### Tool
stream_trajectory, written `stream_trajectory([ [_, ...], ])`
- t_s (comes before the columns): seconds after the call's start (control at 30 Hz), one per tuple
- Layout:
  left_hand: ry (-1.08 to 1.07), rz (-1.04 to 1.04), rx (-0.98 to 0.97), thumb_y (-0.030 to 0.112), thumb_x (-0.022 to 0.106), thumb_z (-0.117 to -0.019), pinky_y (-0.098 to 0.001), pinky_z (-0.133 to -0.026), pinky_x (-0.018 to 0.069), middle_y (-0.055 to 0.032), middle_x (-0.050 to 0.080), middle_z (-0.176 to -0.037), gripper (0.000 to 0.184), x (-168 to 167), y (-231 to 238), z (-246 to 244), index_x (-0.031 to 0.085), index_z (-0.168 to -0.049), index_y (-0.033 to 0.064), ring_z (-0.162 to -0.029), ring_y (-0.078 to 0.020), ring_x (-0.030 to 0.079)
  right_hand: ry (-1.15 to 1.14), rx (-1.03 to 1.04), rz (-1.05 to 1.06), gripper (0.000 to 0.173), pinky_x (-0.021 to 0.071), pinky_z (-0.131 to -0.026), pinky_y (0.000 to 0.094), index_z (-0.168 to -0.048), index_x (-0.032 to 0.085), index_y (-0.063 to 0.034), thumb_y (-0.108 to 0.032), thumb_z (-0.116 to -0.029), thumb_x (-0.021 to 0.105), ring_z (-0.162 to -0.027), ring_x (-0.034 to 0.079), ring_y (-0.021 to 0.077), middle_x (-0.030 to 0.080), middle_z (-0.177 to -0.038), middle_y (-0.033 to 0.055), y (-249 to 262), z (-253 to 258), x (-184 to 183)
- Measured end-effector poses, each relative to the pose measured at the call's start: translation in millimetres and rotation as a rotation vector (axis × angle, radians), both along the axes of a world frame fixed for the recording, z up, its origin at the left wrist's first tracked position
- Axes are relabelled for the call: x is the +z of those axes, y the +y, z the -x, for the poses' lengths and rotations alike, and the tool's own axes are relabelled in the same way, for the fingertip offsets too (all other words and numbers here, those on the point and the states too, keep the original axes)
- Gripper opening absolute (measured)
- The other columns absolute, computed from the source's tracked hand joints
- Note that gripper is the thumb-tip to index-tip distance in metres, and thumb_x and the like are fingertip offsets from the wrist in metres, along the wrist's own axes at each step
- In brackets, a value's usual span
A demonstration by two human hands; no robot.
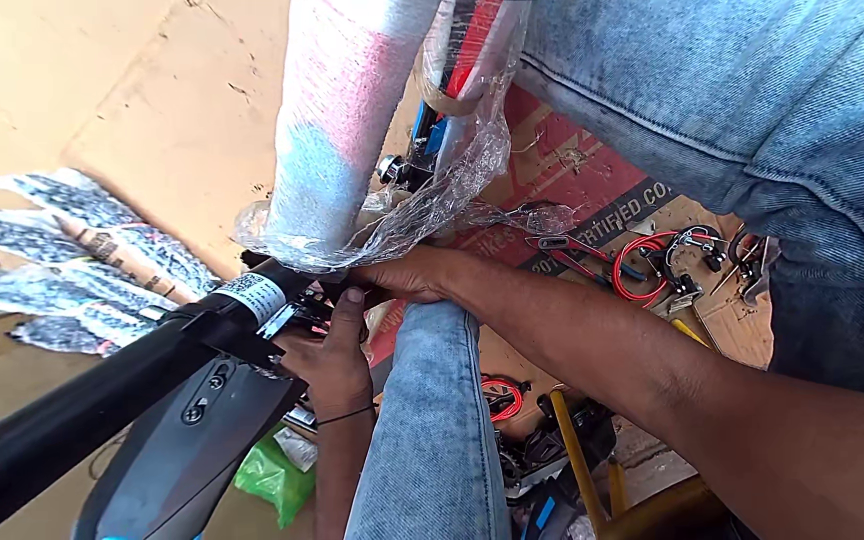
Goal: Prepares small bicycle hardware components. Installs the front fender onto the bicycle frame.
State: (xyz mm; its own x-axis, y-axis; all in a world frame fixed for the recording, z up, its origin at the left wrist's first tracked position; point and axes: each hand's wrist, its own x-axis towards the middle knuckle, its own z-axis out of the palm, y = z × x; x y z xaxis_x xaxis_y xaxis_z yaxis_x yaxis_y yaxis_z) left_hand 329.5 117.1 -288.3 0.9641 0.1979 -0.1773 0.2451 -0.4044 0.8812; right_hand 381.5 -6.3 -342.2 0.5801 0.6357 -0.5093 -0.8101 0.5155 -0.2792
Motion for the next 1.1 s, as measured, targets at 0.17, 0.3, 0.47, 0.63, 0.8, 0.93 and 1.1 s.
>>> stream_trajectory([
  [0.17,-0.013,0.005,-0.014,0.014,0.079,-0.0837,-0.0286,-0.098,0.0559,0.0026,0.066,-0.116,0.062,-1.3,0.3,-0.1,0.045,-0.133,0.0010,-0.108,-0.0064,0.066,0.053,0.092,-0.034,0.007,0.0580,-0.065,0.0282,-0.105,0.059,-0.0010,-0.006,-0.1052,0.054,-0.069,0.062,0.0128,0.060,-0.081,0.0062,-2.8,-6.2,-1.4],
  [0.3,0.006,-0.003,-0.018,0.013,0.078,-0.0842,-0.0266,-0.092,0.0574,0.0049,0.066,-0.111,0.057,0.5,-1.0,-1.4,0.046,-0.131,0.0036,-0.103,-0.0048,0.067,0.022,0.112,-0.015,0.009,0.0582,-0.066,0.0287,-0.107,0.059,-0.0011,-0.008,-0.1061,0.053,-0.069,0.062,0.0126,0.060,-0.081,0.0059,-3.5,-6.9,-2.5],
  [0.47,-0.018,-0.032,-0.110,0.013,0.077,-0.0862,-0.0256,-0.100,0.0541,0.0056,0.063,-0.117,0.059,1.2,0.1,-2.9,0.042,-0.132,0.0029,-0.109,-0.0029,0.064,0.005,0.086,0.009,0.010,0.0595,-0.066,0.0293,-0.106,0.061,0.0001,-0.009,-0.1053,0.056,-0.070,0.065,0.0129,0.062,-0.082,0.0068,-0.3,-3.6,-4.9],
  [0.63,-0.007,-0.287,-0.224,0.029,0.082,-0.0838,-0.0257,-0.103,0.0499,-0.0096,0.062,-0.120,0.076,-1.6,6.9,-6.4,0.043,-0.136,-0.0089,-0.111,-0.0059,0.062,0.005,0.164,-0.022,0.005,0.0582,-0.064,0.0270,-0.102,0.060,-0.0028,-0.005,-0.1040,0.056,-0.068,0.062,0.0113,0.059,-0.079,0.0046,-5.4,-8.5,-7.3],
  [0.8,0.133,-0.326,-0.213,0.020,0.078,-0.0826,-0.0259,-0.096,0.0524,-0.0092,0.063,-0.116,0.068,7.7,2.6,-9.1,0.045,-0.136,-0.0056,-0.105,-0.0069,0.064,-0.041,0.200,-0.112,0.009,0.0578,-0.065,0.0278,-0.096,0.059,-0.0056,0.000,-0.1022,0.055,-0.067,0.060,0.0114,0.058,-0.078,0.0034,-2.1,-10.8,-16.2],
  [0.93,0.175,-0.381,-0.196,0.016,0.078,-0.0810,-0.0266,-0.096,0.0515,-0.0105,0.064,-0.117,0.065,13.6,-1.8,-10.6,0.047,-0.135,-0.0043,-0.106,-0.0075,0.063,-0.056,0.097,-0.063,0.008,0.0552,-0.062,0.0290,-0.099,0.058,-0.0044,0.003,-0.0994,0.056,-0.068,0.058,0.0132,0.056,-0.079,0.0050,-3.9,-7.1,-6.3],
  [1.1,0.178,-0.348,-0.199,0.010,0.078,-0.0787,-0.0235,-0.096,0.0512,-0.0076,0.062,-0.116,0.066,15.4,-2.3,-11.2,0.046,-0.135,-0.0044,-0.106,-0.0042,0.062,-0.050,0.104,-0.045,0.006,0.0550,-0.062,0.0288,-0.100,0.057,-0.0045,0.001,-0.1009,0.056,-0.067,0.057,0.0124,0.055,-0.079,0.0045,-5.1,-7.6,-3.2],
])
